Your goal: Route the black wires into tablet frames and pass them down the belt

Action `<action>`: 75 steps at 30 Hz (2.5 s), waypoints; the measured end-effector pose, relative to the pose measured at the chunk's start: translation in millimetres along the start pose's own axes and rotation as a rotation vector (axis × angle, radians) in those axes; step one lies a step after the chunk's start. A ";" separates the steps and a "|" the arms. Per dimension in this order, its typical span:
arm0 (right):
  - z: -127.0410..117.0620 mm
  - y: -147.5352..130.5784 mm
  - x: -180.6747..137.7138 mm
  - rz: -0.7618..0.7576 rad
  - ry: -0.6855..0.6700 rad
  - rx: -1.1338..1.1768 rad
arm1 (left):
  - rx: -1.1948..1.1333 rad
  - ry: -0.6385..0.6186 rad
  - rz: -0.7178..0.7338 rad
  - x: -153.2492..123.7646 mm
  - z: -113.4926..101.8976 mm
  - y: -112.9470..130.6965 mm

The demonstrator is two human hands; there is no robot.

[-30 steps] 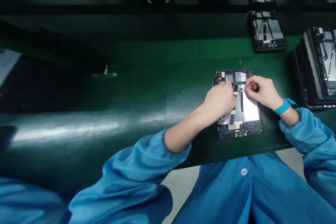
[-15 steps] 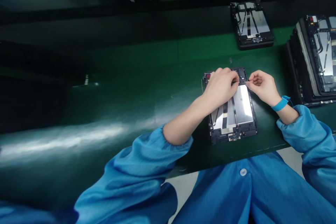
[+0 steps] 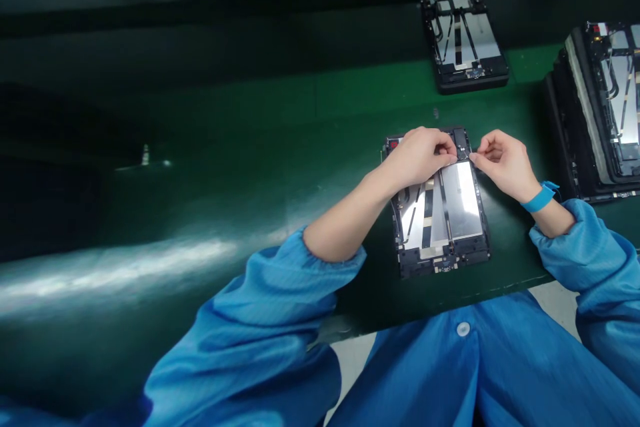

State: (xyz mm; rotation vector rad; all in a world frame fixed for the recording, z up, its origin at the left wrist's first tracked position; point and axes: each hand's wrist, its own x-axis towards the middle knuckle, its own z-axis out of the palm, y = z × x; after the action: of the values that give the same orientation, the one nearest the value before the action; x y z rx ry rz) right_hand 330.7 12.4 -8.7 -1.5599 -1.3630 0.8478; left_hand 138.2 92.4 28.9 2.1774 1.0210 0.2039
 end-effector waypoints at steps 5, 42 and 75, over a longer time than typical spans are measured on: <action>-2.4 -0.2 1.0 -0.002 -0.009 -0.005 | -0.015 0.010 -0.043 3.8 0.0 1.3; 6.6 13.6 19.6 0.071 -0.058 0.131 | 0.092 0.156 -0.097 5.2 14.4 9.0; 5.4 2.3 27.4 0.054 -0.054 0.098 | 0.054 0.194 -0.083 10.1 17.5 12.6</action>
State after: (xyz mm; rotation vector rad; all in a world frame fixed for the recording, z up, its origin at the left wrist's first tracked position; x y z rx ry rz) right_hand 331.2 40.2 -11.5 -1.5133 -1.3026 0.9816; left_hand 159.9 84.8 22.9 2.1906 1.2357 0.3577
